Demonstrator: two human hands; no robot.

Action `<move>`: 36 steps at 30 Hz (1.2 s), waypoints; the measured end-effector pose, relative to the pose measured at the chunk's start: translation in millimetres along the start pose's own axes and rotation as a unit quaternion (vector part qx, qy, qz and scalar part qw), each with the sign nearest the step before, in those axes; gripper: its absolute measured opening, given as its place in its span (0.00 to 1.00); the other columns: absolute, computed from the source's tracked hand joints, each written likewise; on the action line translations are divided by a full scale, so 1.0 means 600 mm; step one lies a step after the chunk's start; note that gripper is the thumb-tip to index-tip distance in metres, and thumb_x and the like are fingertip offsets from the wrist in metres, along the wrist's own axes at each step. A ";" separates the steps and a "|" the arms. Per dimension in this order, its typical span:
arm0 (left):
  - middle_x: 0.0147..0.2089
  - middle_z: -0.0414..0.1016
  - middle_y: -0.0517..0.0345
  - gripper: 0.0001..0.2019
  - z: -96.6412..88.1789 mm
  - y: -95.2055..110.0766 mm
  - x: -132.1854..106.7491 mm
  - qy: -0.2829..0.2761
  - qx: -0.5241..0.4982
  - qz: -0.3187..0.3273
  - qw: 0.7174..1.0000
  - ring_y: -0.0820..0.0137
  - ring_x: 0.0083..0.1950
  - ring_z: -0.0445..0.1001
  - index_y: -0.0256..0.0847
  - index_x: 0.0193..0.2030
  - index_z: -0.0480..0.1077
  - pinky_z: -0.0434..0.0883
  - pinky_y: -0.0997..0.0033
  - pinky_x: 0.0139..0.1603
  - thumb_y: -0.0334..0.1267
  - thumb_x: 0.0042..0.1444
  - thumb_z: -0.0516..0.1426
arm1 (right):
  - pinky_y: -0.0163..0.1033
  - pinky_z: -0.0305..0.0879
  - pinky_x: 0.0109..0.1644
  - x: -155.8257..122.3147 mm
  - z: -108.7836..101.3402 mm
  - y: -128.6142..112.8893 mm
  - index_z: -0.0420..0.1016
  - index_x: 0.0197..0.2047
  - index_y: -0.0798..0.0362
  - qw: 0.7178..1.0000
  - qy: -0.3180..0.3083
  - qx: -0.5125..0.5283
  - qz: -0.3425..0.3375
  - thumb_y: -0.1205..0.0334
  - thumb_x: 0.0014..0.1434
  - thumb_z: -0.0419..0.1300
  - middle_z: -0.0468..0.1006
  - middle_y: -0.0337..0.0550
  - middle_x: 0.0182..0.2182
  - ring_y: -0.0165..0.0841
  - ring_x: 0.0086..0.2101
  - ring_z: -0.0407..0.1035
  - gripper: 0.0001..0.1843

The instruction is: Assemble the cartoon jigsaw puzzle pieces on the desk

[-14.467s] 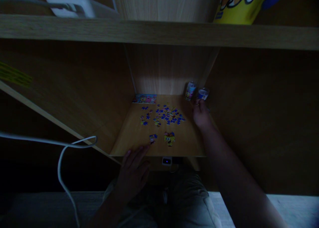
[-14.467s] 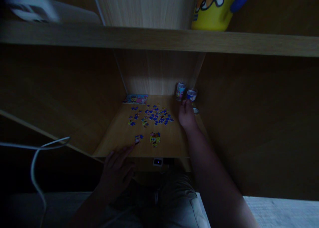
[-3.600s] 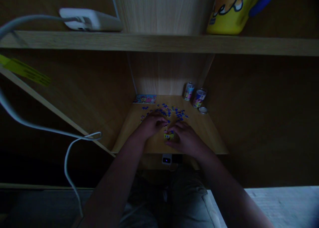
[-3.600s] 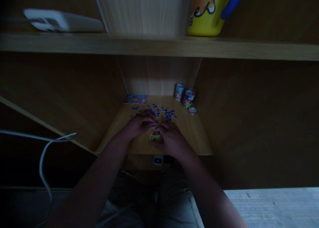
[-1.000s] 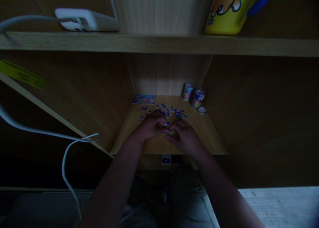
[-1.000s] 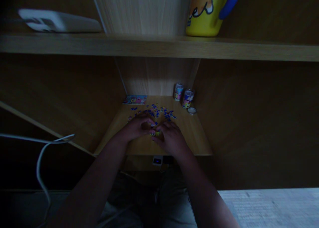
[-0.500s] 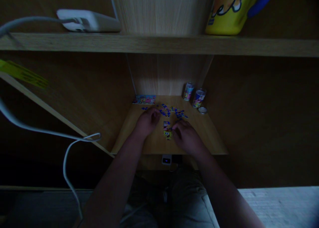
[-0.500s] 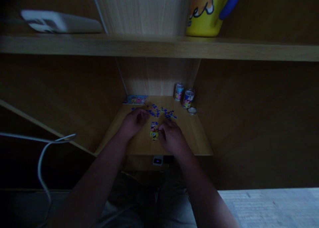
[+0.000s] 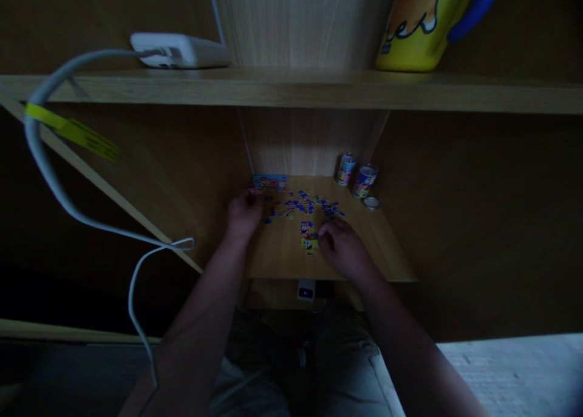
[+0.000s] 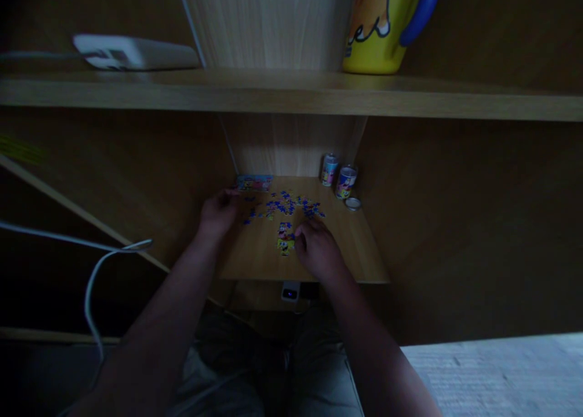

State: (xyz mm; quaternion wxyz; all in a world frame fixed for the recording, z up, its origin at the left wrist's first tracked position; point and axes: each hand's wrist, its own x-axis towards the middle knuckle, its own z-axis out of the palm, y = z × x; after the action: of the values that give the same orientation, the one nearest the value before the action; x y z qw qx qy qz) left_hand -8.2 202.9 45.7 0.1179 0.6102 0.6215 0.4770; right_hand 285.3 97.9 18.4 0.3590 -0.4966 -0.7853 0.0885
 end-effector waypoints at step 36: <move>0.41 0.88 0.56 0.07 -0.027 -0.037 -0.042 -0.170 0.052 0.105 0.978 0.59 0.46 0.85 0.49 0.37 0.85 0.81 0.55 0.58 0.34 0.60 0.64 | 0.53 0.74 0.57 -0.008 -0.011 -0.006 0.76 0.42 0.47 1.000 0.004 -0.027 0.007 0.66 0.70 0.59 0.82 0.49 0.43 0.47 0.47 0.77 0.06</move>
State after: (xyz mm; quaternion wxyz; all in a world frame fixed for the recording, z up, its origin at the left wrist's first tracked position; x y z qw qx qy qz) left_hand -28.5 178.3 27.1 0.1394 0.7494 0.5490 0.3430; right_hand 288.4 90.6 22.5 0.3475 -0.5123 -0.7825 0.0676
